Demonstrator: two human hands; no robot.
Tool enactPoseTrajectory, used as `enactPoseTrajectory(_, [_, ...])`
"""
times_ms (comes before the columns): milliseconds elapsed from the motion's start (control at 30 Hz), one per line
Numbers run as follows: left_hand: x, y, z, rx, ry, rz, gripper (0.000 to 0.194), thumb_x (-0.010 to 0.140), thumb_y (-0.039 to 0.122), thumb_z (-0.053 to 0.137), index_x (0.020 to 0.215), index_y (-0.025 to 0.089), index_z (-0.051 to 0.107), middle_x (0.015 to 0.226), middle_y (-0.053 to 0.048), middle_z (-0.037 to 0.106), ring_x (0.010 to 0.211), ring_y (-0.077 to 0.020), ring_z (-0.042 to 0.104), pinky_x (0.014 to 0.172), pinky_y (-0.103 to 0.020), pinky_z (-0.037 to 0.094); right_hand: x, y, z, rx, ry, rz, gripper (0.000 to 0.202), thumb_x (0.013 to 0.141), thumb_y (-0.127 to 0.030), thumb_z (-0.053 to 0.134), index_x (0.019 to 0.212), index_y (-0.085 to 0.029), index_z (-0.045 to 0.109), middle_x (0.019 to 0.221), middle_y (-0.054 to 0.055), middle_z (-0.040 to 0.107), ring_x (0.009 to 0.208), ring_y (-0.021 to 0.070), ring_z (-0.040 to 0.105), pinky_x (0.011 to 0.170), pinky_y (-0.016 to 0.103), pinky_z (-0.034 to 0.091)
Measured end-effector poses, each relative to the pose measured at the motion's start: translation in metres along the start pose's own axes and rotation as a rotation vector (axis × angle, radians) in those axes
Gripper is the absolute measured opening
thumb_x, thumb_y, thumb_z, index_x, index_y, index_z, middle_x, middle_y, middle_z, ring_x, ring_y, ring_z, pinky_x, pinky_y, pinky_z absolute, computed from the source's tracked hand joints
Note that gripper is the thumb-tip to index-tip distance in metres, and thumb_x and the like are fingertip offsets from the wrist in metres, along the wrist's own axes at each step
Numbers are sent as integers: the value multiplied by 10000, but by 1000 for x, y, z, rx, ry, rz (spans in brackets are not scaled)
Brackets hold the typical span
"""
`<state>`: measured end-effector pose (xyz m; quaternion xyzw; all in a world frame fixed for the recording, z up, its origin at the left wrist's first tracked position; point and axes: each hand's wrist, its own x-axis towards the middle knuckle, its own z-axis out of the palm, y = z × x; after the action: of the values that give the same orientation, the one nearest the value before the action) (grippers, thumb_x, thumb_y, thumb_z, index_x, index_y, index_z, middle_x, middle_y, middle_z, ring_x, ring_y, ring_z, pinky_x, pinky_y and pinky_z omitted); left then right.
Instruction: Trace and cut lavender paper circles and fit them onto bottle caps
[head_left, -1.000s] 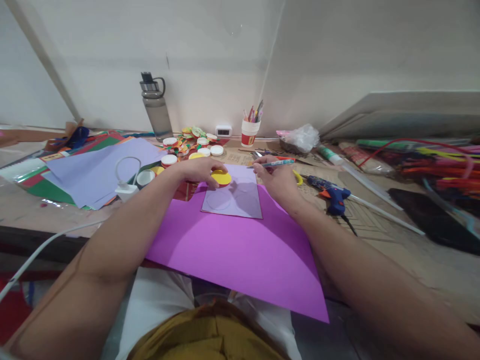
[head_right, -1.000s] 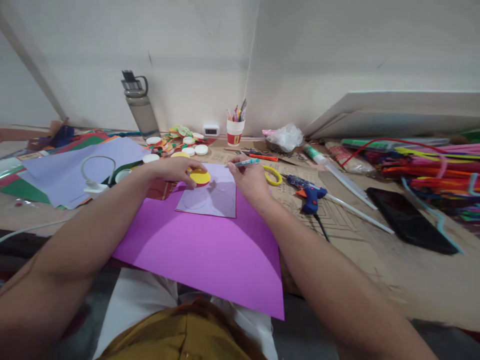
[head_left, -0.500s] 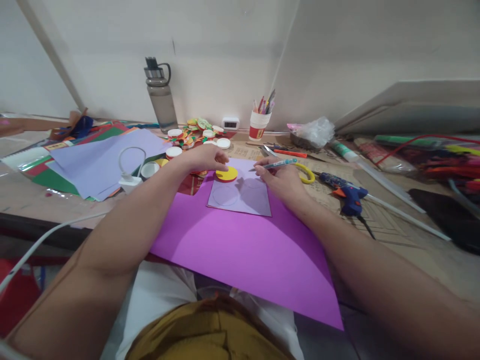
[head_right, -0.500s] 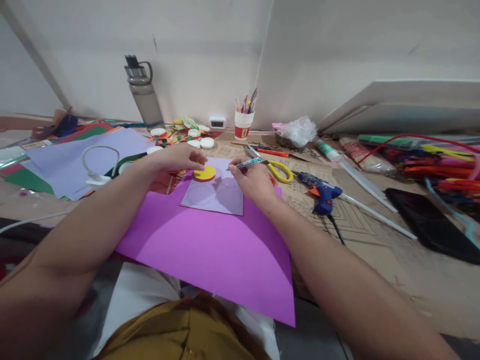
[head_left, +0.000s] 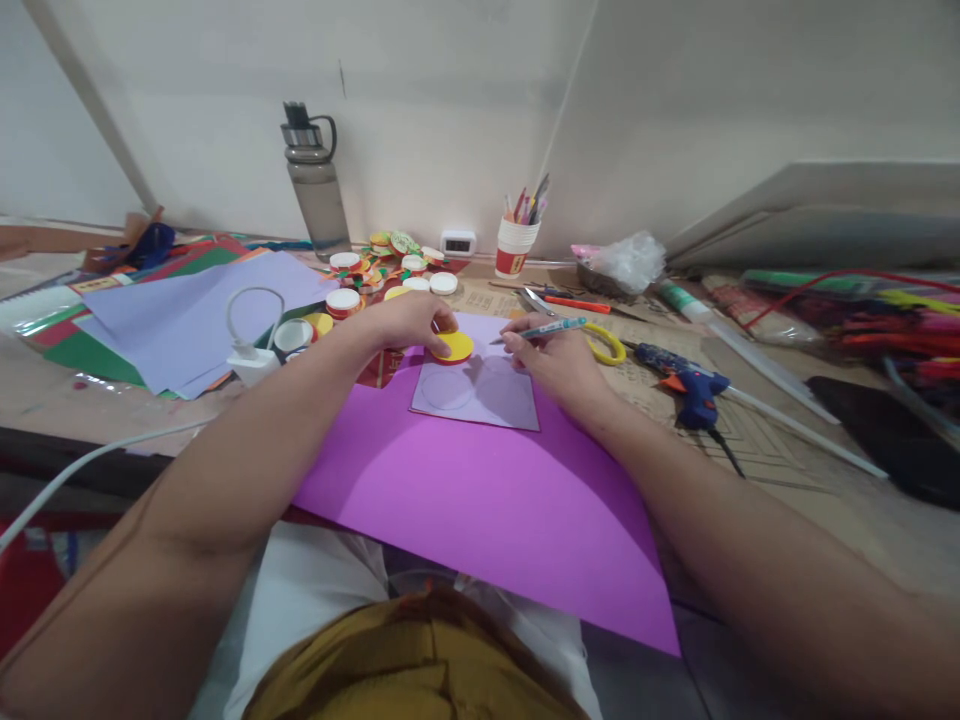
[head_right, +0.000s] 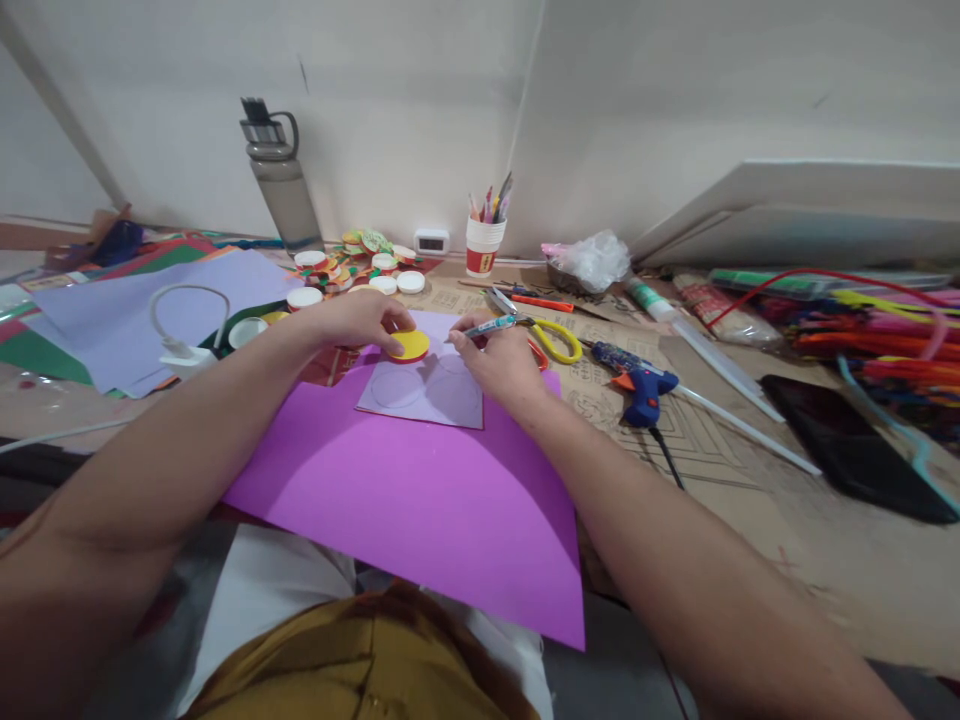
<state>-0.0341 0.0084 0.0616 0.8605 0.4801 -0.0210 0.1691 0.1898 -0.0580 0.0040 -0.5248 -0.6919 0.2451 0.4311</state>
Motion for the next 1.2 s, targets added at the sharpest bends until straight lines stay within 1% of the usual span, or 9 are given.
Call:
enactPoseTrajectory(100, [1, -1, 1, 6, 6, 10, 507, 708, 339, 761, 1192, 194, 714, 1139, -42, 742, 984, -175, 673, 853, -230, 473, 0, 0, 0, -3, -11, 8, 166, 848, -338, 596, 876, -195, 675, 741, 43, 684, 624, 171, 623, 592, 301, 475])
enactPoseTrajectory(233, [0, 1, 0, -8, -2, 9, 529, 713, 361, 768, 1207, 183, 707, 1164, -47, 736, 986, -169, 672, 831, -216, 473, -1, 0, 0, -21, -21, 15, 171, 846, -342, 597, 874, -195, 680, 729, 45, 678, 612, 177, 627, 581, 307, 472])
enactPoseTrajectory(400, [-2, 6, 0, -3, -11, -8, 504, 730, 350, 763, 1205, 194, 706, 1179, -34, 734, 997, -158, 669, 843, -205, 469, -1, 0, 0, -25, -26, 28, 176, 850, -346, 596, 875, -195, 682, 730, 50, 682, 609, 183, 629, 579, 313, 472])
enactPoseTrajectory(633, [-2, 7, 1, -14, -4, -15, 512, 730, 335, 772, 1213, 178, 707, 1170, -47, 737, 990, -166, 670, 856, -219, 473, -1, 3, 1, -43, -23, 5, 192, 851, -363, 602, 881, -198, 697, 738, 49, 693, 645, 192, 645, 605, 318, 485])
enactPoseTrajectory(967, [-3, 9, 3, -21, 6, -8, 465, 728, 311, 766, 1177, 198, 728, 1135, -32, 745, 984, -170, 668, 834, -224, 472, -2, -1, 1, -83, -29, 25, 194, 853, -351, 599, 890, -193, 704, 725, 44, 690, 645, 189, 644, 612, 310, 478])
enactPoseTrajectory(1200, [-2, 6, 2, -28, -1, -4, 496, 719, 336, 765, 1200, 218, 726, 1149, -34, 740, 1002, -177, 663, 900, -244, 464, -4, -4, 0, -78, -35, 34, 192, 854, -350, 596, 894, -193, 698, 721, 41, 684, 641, 182, 636, 614, 307, 474])
